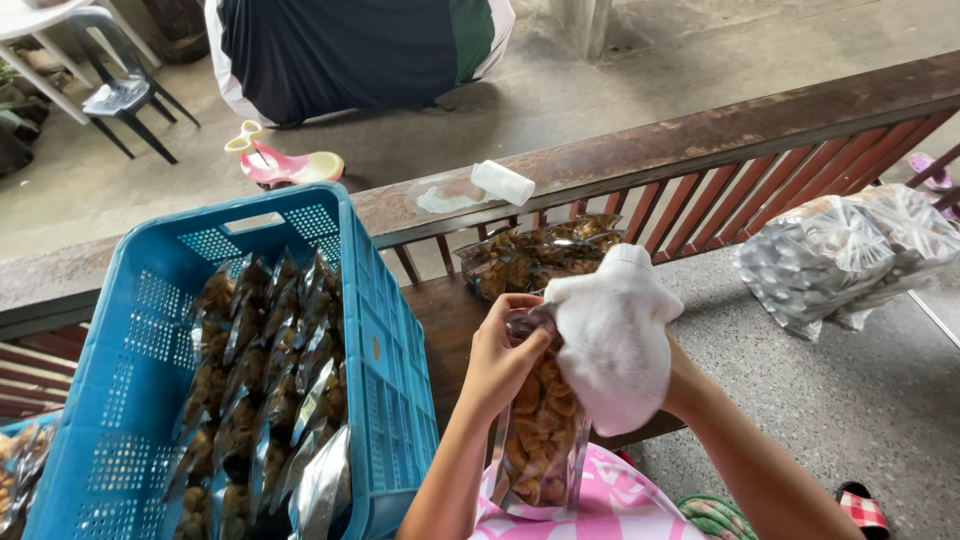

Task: The person wipes sealed plastic bags of snacks with a white cloth, one at a time, then places them on a wooden bench. The person repeatedly picks bags from a blue crate, wipes them, and sets them down in a row.

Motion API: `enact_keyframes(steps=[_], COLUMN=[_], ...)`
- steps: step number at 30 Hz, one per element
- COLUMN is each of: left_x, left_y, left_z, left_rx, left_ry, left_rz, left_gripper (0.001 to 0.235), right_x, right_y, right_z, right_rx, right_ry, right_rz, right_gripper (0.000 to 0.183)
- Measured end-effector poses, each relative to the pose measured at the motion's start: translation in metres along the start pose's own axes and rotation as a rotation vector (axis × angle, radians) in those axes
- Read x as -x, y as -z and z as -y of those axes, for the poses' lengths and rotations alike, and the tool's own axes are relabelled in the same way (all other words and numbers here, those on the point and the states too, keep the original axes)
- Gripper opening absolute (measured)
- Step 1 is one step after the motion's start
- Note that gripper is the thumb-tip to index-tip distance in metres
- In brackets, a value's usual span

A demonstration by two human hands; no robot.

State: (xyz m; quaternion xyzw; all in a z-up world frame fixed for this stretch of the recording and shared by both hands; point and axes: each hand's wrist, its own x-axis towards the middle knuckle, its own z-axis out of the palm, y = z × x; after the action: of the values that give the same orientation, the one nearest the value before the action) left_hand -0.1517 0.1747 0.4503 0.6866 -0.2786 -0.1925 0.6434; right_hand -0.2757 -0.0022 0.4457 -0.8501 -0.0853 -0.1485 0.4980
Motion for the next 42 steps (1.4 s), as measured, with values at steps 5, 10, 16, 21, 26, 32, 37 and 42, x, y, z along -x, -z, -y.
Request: enact_keyframes(steps=[5, 10, 16, 21, 26, 32, 37, 42], left_x=[0.012, 0.021, 0.019, 0.017, 0.013, 0.009, 0.01, 0.01], left_y=[-0.003, -0.006, -0.005, 0.0, 0.013, -0.003, 0.008, 0.015], left_z=[-0.006, -0.003, 0.008, 0.009, 0.003, 0.006, 0.012, 0.004], left_rx=[0.12, 0.043, -0.059, -0.035, 0.015, -0.126, -0.022, 0.245], left_ry=[0.071, -0.12, -0.186, -0.207, -0.234, -0.236, -0.189, -0.165], left_rz=[0.039, -0.097, -0.261, -0.239, -0.272, -0.213, -0.16, -0.08], left_gripper=[0.025, 0.027, 0.021, 0.019, 0.02, 0.015, 0.019, 0.028], right_x=[-0.039, -0.054, -0.066, -0.063, -0.055, -0.05, -0.046, -0.038], right_y=[0.002, 0.007, 0.008, 0.007, 0.021, 0.013, 0.015, 0.027], right_z=[0.02, 0.024, 0.025, 0.025, 0.023, 0.02, 0.016, 0.012], right_rx=[0.048, 0.009, 0.028, 0.127, 0.063, 0.056, 0.024, -0.051], right_ry=[0.043, 0.0, -0.008, 0.061, -0.001, -0.013, -0.038, -0.085], right_rz=[0.019, 0.16, 0.292, 0.306, 0.252, 0.265, 0.217, 0.21], right_gripper=[0.066, 0.064, 0.062, 0.06, 0.058, 0.056, 0.054, 0.052])
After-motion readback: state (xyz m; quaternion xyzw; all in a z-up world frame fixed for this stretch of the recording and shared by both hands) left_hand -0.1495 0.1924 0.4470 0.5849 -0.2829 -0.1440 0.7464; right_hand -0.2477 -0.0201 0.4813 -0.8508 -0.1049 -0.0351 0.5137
